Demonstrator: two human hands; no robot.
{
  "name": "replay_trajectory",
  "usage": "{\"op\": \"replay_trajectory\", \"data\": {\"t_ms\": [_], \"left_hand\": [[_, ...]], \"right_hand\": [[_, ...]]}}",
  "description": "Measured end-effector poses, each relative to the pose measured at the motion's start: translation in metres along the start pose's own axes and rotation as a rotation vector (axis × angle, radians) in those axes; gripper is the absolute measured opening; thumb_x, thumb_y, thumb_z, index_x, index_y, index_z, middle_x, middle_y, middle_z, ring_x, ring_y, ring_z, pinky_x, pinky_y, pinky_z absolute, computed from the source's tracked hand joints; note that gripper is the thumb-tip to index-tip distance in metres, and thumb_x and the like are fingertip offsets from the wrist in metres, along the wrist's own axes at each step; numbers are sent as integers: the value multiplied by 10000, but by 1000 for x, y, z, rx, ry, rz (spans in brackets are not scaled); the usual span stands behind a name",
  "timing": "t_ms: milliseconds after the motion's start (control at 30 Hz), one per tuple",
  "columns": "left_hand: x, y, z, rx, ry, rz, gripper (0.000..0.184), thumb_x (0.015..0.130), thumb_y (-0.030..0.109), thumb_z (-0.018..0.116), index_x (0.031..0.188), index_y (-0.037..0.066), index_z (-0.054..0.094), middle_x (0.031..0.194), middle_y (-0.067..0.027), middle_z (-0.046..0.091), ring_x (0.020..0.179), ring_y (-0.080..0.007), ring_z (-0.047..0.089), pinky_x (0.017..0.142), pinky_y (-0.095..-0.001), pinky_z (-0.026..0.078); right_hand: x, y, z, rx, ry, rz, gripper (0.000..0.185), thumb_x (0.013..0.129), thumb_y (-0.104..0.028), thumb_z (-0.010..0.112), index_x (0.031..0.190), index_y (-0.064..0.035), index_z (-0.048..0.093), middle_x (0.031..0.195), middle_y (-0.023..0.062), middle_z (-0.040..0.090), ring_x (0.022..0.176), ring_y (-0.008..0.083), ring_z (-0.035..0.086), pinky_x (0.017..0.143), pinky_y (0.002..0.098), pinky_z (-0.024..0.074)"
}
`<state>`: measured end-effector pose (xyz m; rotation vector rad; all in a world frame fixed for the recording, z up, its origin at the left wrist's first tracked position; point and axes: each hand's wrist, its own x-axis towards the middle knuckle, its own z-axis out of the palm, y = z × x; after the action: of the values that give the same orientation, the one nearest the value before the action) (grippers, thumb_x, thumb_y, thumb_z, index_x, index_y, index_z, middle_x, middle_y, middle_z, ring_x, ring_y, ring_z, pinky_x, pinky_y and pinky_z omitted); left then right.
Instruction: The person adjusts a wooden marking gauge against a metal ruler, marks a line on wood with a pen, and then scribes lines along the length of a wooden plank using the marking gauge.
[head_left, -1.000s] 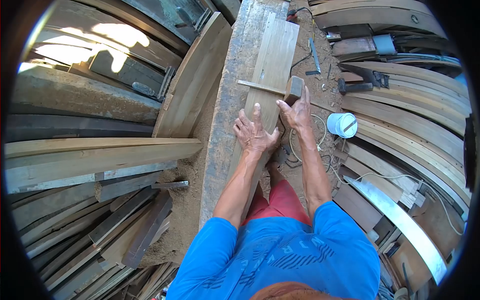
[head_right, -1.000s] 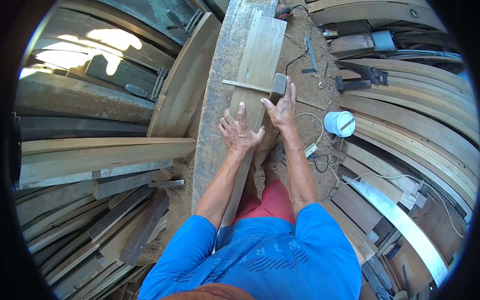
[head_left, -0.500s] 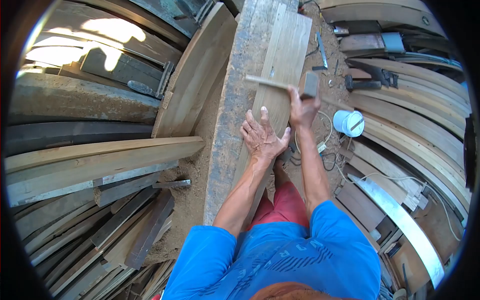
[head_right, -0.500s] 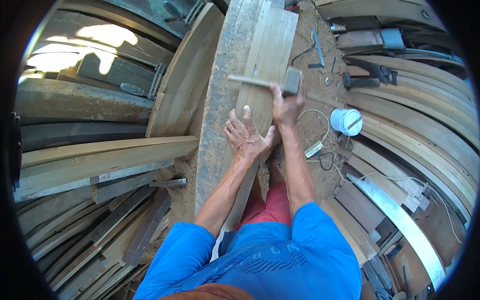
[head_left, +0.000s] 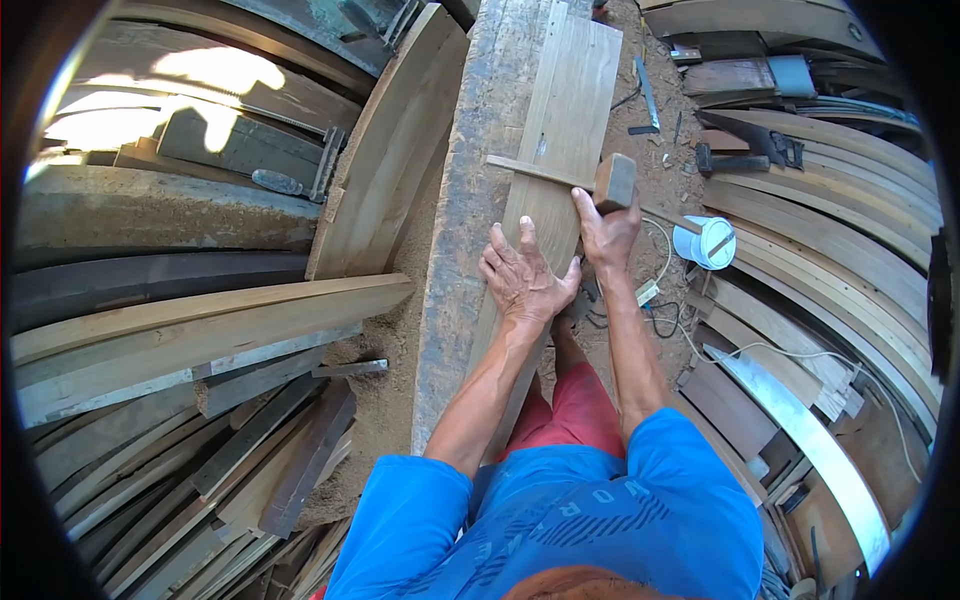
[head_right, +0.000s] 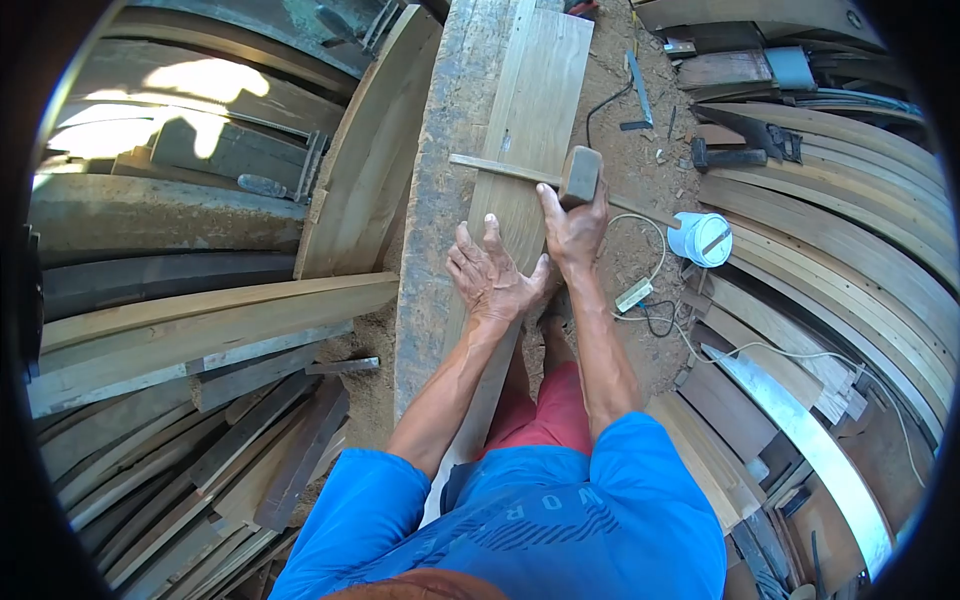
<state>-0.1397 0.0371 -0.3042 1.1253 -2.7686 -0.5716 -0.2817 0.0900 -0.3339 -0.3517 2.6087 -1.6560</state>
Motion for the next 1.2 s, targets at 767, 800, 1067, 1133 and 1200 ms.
{"op": "replay_trajectory", "data": {"t_ms": [767, 800, 1067, 1133, 1200], "left_hand": [[-5, -2, 3, 11, -13, 30, 1151, 692, 510, 852, 1567, 103, 224, 1428, -399, 306, 1167, -508, 422, 983, -623, 362], [-2, -2, 3, 16, -3, 34, 1150, 692, 511, 851, 1567, 103, 227, 1428, -399, 307, 1170, -507, 421, 985, -622, 362], [-2, -4, 4, 18, -24, 25, 1148, 692, 515, 850, 1564, 100, 231, 1435, -385, 309, 1186, -501, 417, 1001, -612, 357], [1, -3, 4, 11, -29, 21, 1147, 692, 514, 849, 1565, 99, 232, 1438, -383, 306, 1192, -501, 413, 1004, -611, 356], [0, -2, 4, 15, -33, 18, 1145, 693, 509, 849, 1566, 100, 231, 1439, -382, 303, 1197, -502, 408, 1007, -610, 355]], "right_hand": [[82, 6, 25, -67, 116, -117, 536, 751, -262, 956, 1133, -3, 684, 931, 114, 743, 797, 218, 696, 737, 376, 563], [83, -2, 23, -21, 116, -107, 543, 750, -266, 956, 1141, -5, 685, 936, 119, 744, 812, 222, 702, 748, 378, 565], [111, 20, 37, -225, 79, -24, 502, 750, -295, 955, 1071, 5, 711, 892, 132, 754, 791, 243, 722, 732, 392, 575], [130, 19, 43, -197, 136, -93, 496, 743, -310, 957, 1041, 6, 718, 878, 138, 756, 779, 259, 729, 714, 401, 575], [134, 16, 40, -189, 164, -130, 508, 736, -330, 959, 1029, 8, 721, 879, 146, 759, 779, 273, 735, 708, 408, 574]]}}
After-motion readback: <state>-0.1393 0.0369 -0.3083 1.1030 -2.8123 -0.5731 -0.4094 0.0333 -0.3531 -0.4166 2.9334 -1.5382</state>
